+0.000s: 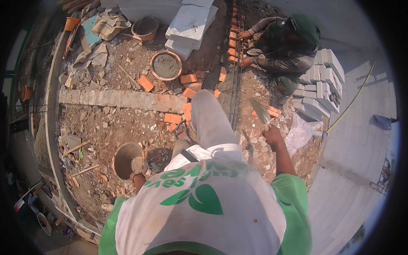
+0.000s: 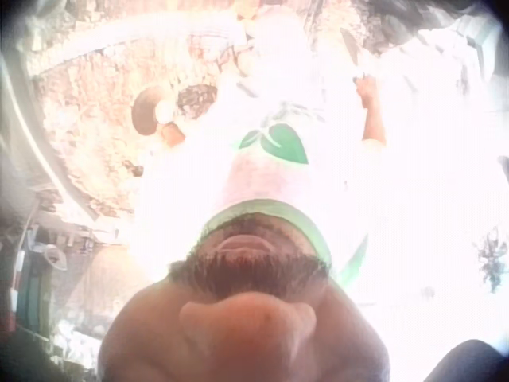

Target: The person mixes cement and sand in a pit using a shovel, fills buckets with the mixture, and applies the mortar to a brick wall using a trowel while assisting another worker.

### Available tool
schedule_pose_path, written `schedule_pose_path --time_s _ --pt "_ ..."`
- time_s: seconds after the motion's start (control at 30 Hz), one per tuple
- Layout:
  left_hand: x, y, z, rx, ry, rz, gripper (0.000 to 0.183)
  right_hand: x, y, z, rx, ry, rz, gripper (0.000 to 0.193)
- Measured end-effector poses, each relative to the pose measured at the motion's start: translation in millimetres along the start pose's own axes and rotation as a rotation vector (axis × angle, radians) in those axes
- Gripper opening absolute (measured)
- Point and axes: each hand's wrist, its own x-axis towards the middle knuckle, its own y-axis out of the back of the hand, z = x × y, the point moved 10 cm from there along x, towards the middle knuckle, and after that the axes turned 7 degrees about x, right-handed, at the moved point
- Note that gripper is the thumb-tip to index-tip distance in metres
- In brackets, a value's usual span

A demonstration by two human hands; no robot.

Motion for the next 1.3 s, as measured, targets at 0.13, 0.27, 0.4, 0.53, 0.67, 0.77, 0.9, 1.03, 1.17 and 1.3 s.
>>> schedule_pose_path --time_s 0.13,0.27,0.4,0.53,0.67,0.77,0.9,1.03,1.17,1.3 --pt "-7.5 -39.3 -16.0 -0.004 0.059 -0.062 0.035 56.1 -72.2 -20.4 -0.019 -0.017 -0.063 0.028" --pt "-6.5 -91.4 -11.4 -0.021 0.107 -0.116 0.03 103.2 -175.6 -95.7 -0.273 -0.02 -0.297 0.023" --pt "-21.7 -164.3 8.6 0.155 0.053 -0.314 0.029 162.7 -294.7 -110.4 -0.868 0.548 -0.614 0.022" --pt "-89.9 -278.4 80.2 0.311 -0.173 -0.262 0.03 185.2 -324.1 -179.2 -0.293 0.089 -0.412 0.018" --pt "-127.6 -464.5 131.1 0.409 -0.4 -0.479 0.038 177.6 -353.2 -200.7 0.017 0.203 -0.44 0.009" --pt "-182.6 -605.1 157.2 0.316 -0.44 -0.598 0.04 141.5 -378.0 -210.0 -0.252 0.854 -0.532 0.01" --pt "-220.3 -772.8 188.5 0.247 -0.452 -0.726 0.028 135.6 -396.9 -142.8 0.057 0.051 -0.582 0.016" --pt "-249.5 -869.1 221.1 0.296 -0.46 -0.755 0.044 85.0 -411.8 -94.3 0.556 -0.768 -0.312 0.019" --pt "-279.5 -940.5 219.2 0.461 -0.474 -1.115 0.061 54.4 -446.1 -111.8 0.593 -0.748 -0.169 0.022" --pt "-282.5 -896.2 119.5 0.958 -0.518 -0.988 0.064 24.4 -472.8 -126.1 0.133 -0.202 -0.086 0.027"
